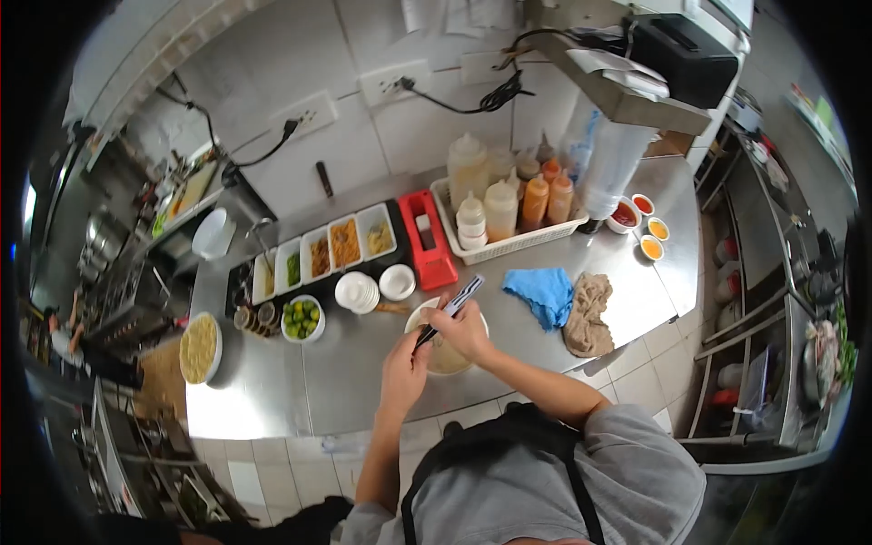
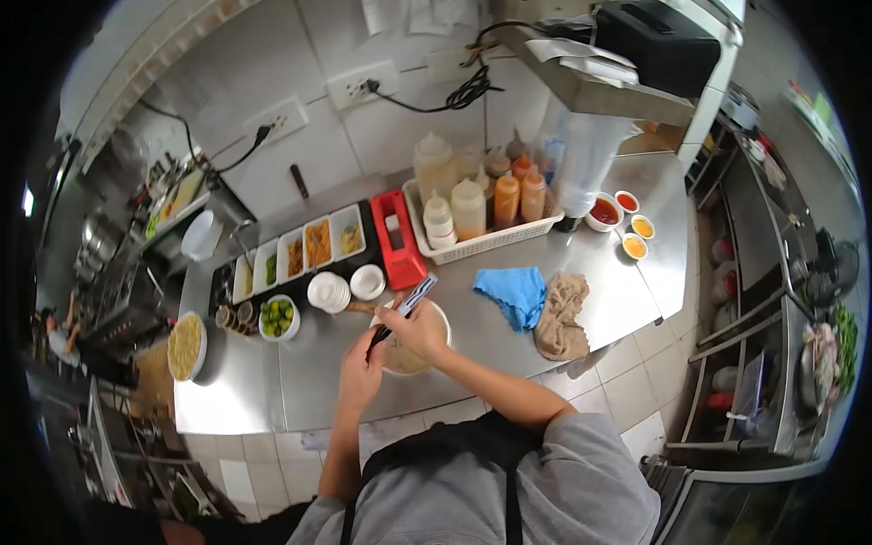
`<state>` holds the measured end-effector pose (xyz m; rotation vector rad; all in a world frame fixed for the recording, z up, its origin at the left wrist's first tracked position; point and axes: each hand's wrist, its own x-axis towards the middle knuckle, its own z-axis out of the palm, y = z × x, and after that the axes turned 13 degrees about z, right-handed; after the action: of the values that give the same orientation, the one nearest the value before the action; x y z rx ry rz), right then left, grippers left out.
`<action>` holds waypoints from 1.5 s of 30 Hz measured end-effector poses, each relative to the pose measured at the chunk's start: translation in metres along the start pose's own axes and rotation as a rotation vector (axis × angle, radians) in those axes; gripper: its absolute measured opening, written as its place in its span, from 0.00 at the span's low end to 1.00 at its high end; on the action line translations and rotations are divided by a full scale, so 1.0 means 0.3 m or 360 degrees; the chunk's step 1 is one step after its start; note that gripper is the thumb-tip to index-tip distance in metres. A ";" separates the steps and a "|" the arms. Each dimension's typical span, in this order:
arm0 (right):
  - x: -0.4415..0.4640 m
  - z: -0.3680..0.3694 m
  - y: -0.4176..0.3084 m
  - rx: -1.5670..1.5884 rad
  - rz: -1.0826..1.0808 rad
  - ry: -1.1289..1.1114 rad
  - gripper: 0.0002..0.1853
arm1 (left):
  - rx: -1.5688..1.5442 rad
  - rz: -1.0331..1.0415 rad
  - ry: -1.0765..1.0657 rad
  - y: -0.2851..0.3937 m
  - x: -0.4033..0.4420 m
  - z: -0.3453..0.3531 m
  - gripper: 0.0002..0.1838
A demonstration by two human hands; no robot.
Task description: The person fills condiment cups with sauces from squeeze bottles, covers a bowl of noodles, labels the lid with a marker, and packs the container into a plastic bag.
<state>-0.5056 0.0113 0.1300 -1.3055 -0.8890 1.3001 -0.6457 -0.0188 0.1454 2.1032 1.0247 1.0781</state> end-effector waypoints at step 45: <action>0.095 -0.640 0.109 -0.2033 -0.0853 0.0838 0.13 | -0.0359 -0.1202 0.1460 -0.295 -0.830 0.165 0.25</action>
<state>-0.3193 0.0014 0.0673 -1.9873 -1.5944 -0.1963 -0.7330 -0.1814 -0.0500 0.8174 1.7878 1.6270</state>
